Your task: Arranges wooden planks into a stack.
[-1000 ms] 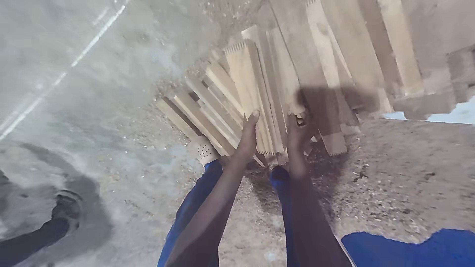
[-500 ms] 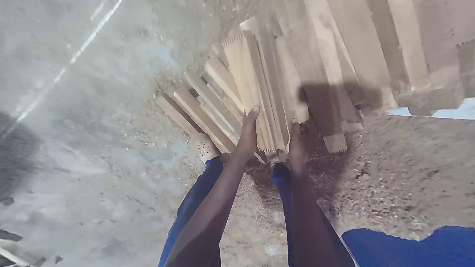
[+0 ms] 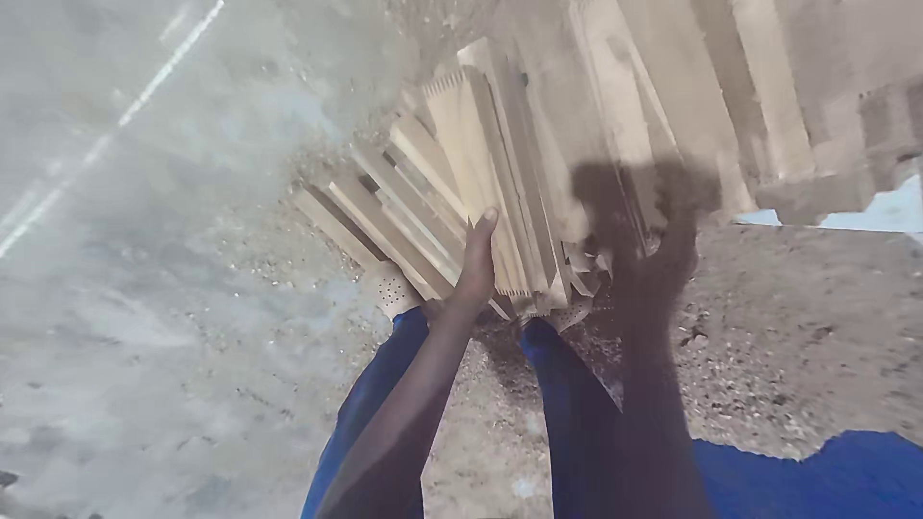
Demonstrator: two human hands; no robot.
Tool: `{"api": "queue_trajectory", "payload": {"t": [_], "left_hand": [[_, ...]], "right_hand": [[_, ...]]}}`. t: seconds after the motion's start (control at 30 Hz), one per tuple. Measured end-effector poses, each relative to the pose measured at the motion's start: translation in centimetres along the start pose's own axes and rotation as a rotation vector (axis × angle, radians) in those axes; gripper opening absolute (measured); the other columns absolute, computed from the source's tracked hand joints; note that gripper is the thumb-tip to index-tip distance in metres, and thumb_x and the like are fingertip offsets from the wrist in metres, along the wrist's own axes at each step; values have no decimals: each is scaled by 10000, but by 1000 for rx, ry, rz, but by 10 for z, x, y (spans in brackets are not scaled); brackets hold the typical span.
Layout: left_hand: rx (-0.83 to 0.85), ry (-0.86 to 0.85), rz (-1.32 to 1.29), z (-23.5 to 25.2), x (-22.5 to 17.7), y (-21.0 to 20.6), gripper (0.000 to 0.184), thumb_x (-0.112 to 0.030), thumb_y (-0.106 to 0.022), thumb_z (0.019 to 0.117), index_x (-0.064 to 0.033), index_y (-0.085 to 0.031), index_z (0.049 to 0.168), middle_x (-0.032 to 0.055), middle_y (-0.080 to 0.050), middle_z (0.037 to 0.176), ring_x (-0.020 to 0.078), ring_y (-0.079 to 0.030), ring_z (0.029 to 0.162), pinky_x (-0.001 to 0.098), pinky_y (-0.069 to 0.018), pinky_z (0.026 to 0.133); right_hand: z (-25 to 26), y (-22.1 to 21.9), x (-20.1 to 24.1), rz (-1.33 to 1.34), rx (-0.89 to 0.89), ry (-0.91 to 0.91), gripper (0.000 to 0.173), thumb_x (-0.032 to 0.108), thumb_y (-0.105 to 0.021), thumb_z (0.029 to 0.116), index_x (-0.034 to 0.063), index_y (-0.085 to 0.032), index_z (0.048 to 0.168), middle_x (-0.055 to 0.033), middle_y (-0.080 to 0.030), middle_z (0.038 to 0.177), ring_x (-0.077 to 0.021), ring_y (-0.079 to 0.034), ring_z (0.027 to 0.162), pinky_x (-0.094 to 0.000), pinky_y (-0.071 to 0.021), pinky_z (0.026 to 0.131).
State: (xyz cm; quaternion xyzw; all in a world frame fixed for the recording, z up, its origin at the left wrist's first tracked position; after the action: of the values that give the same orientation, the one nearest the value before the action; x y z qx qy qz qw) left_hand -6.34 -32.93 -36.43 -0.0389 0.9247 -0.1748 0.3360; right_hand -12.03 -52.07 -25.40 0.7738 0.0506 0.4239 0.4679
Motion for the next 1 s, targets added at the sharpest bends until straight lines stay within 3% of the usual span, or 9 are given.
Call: {"api": "queue_trajectory", "payload": {"t": [0.07,0.2,0.27,0.43,0.6,0.67,0.77,0.83,1.0], "left_hand": [[-11,5,8,-1,-2,-1,802,-685,-504,931,-168,-320,1516,-7,-649,1219,63,-656,1050,307,-584,880],[-18,5,9,-1,-4,-4,744,-641,-482,952,-144,-341,1488,5,-655,1178,64,-659,1016,297,-586,859],[-20,26,10,-1,-1,-2,804,-682,-518,918,-163,-334,1504,12,-662,1185,78,-666,1012,308,-592,849],[-24,81,36,1,0,2,834,-678,-543,916,-198,-296,1552,37,-652,1234,95,-661,1039,310,-582,866],[-10,140,16,0,1,3,857,-676,-563,909,-209,-271,1565,47,-648,1246,110,-666,1041,320,-585,864],[-14,134,22,-1,3,4,886,-711,-579,878,-192,-315,1546,39,-659,1234,108,-668,1041,327,-585,869],[-2,99,-38,1,2,5,822,-639,-591,893,-123,-356,1487,30,-665,1174,91,-665,1018,319,-584,871],[-3,96,-43,1,-3,2,798,-609,-591,899,-92,-364,1462,22,-680,1117,74,-682,973,288,-592,839],[-27,95,-60,3,4,6,1021,-683,-664,800,-110,-252,1537,40,-667,1167,84,-680,997,290,-595,849]], "right_hand": [[49,-14,-11,-94,155,26,845,535,-592,979,3,-307,1570,-253,-423,1539,-382,-431,1413,-552,-353,1155],[87,-59,-23,-286,303,-27,1027,562,-744,820,68,-284,1595,-269,-448,1509,-479,-484,1330,-719,-400,998],[91,-61,-25,-320,286,-63,995,536,-783,786,120,-336,1571,-278,-481,1447,-503,-503,1278,-710,-455,926],[98,-55,-18,-166,347,-121,1076,455,-865,722,117,-314,1583,-299,-487,1398,-450,-512,1264,-611,-464,1013],[57,-16,10,30,492,-150,857,481,-728,906,294,-258,1598,-152,-535,1421,-346,-627,1119,-586,-543,854],[53,-26,27,-69,514,3,668,486,-639,970,125,-420,1489,-123,-587,1367,-266,-626,1156,-469,-558,897],[60,-75,32,-229,433,260,721,394,-585,991,-79,-399,1503,-319,-433,1512,-450,-403,1426,-579,-319,1171],[54,-74,31,-42,460,161,739,312,-564,1036,-39,-226,1593,-257,-328,1608,-351,-355,1482,-489,-284,1212],[86,-46,10,-167,290,34,519,332,-494,1055,-4,-495,1451,-263,-524,1436,-384,-511,1332,-561,-403,1107]]}}
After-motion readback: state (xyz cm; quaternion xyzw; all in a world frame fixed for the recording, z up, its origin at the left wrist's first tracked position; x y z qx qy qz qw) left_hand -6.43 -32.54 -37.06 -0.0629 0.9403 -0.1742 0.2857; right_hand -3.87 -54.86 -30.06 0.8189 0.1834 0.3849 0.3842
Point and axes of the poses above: each hand's wrist, its own z-axis towards the middle knuckle, its own y-axis out of the back of the hand, x = y × z, the point moved 7 cm from there along z, towards the middle knuckle
